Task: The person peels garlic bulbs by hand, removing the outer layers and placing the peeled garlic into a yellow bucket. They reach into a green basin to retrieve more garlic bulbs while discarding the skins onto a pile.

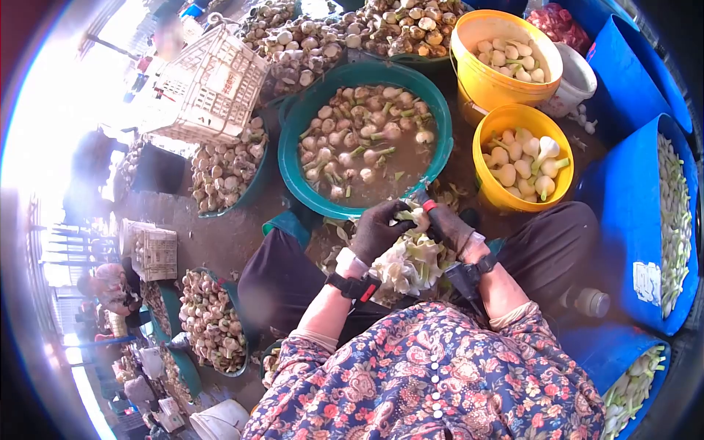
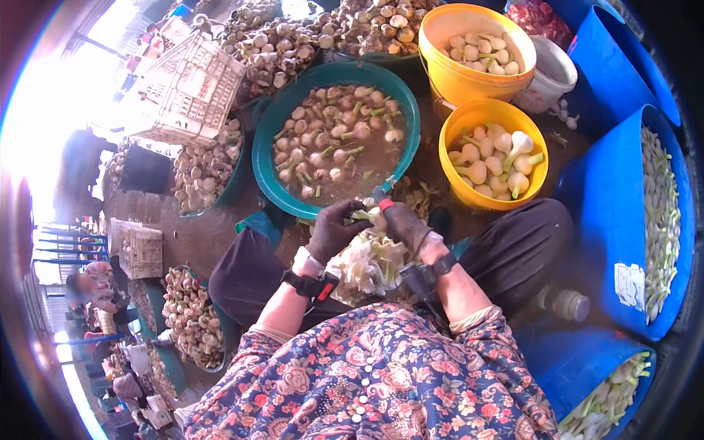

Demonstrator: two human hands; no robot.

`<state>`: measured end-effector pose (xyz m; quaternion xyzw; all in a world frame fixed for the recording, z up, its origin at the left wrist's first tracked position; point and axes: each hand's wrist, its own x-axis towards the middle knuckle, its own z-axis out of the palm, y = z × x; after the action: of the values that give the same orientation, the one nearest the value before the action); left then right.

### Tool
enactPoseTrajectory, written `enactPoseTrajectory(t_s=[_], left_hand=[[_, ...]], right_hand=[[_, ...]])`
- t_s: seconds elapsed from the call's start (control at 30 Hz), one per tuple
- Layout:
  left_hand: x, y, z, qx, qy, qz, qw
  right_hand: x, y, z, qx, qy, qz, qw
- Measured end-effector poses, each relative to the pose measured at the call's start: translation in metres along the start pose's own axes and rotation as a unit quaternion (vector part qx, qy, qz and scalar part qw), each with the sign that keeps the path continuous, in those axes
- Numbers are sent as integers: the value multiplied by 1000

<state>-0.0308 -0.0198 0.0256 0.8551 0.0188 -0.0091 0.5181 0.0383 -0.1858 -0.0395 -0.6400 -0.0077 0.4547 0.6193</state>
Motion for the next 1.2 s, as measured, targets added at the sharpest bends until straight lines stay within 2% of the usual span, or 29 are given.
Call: enactPoseTrajectory(t_s=[0.03,0.1,0.13,0.17,0.23,0.33,0.37,0.43,0.47,0.5,0.53,0.6,0.63,0.67,0.7,0.73,0.77,0.8,0.83,0.87,0.9,0.93,0.97,1.07,1.1,1.13,1.17,1.2], left_hand=[[-2,1,4,-102,11,-8,995],[-4,-4,6,-145,32,-56,987],[-4,-6,7,-166,42,-81,982],[-4,-8,8,-58,72,-16,996],[-5,4,9,161,133,112,972],[-6,-3,10,208,78,141,965],[-8,-9,13,162,80,110,977],[-7,-13,17,4,74,-32,997],[-8,-16,17,-74,71,-105,989],[-7,-20,14,-145,59,-135,978],[-5,-25,9,-247,53,-176,952],[-6,-31,0,-439,38,-251,862],[-8,-29,-4,-469,18,-252,846],[-10,-40,-1,-363,28,-177,914],[-12,-62,6,-250,36,-98,963],[-16,-54,2,-94,27,-16,995],[-21,-46,-1,64,44,65,995],[-24,-53,-4,44,43,38,997],[-27,-61,-4,23,40,11,999],[-28,-68,-3,0,38,-16,999],[-27,-63,-2,-113,43,-84,989],[-25,-57,0,-223,48,-150,962],[-23,-52,0,-303,58,-191,932],[-22,-44,1,-479,114,-261,830],[-23,-44,4,-327,120,-129,929],[-24,-38,-3,-405,115,-196,886],[-28,-47,-7,-385,80,-175,903],[-34,-55,-9,-363,46,-154,918]], right_hand=[[-11,-11,4,34,-43,-14,998],[-33,-30,8,103,-128,-41,986],[-28,-25,9,87,-135,-71,985],[-18,-15,8,69,-141,-102,982],[-14,-12,10,66,-137,-96,984],[-9,-13,10,112,-98,11,989],[-10,-12,9,171,-100,57,979],[-17,-18,8,109,-107,-45,987],[-21,-21,8,77,-112,-94,986],[-24,-24,8,80,-123,-113,983],[-26,-28,8,82,-135,-133,978],[-33,-38,11,71,-151,-187,968],[-38,-44,12,58,-153,-222,961],[-40,-47,13,44,-154,-257,953],[-36,-44,11,89,-156,-216,960],[-27,-35,10,7,-81,-277,958],[-17,-25,11,-75,-5,-334,939],[-17,-29,16,-155,71,-386,907],[-24,-31,16,-293,144,-468,822],[-29,-33,20,-346,131,-465,805],[-33,-34,27,-396,117,-460,786],[-36,-33,33,-446,102,-454,765],[-31,-26,37,-436,121,-459,765],[-7,-3,32,-226,87,-360,901],[-12,-12,33,-59,54,-284,956],[-4,-4,27,91,20,-234,968],[10,9,19,237,-17,-180,955],[19,15,14,377,-55,-122,917]])
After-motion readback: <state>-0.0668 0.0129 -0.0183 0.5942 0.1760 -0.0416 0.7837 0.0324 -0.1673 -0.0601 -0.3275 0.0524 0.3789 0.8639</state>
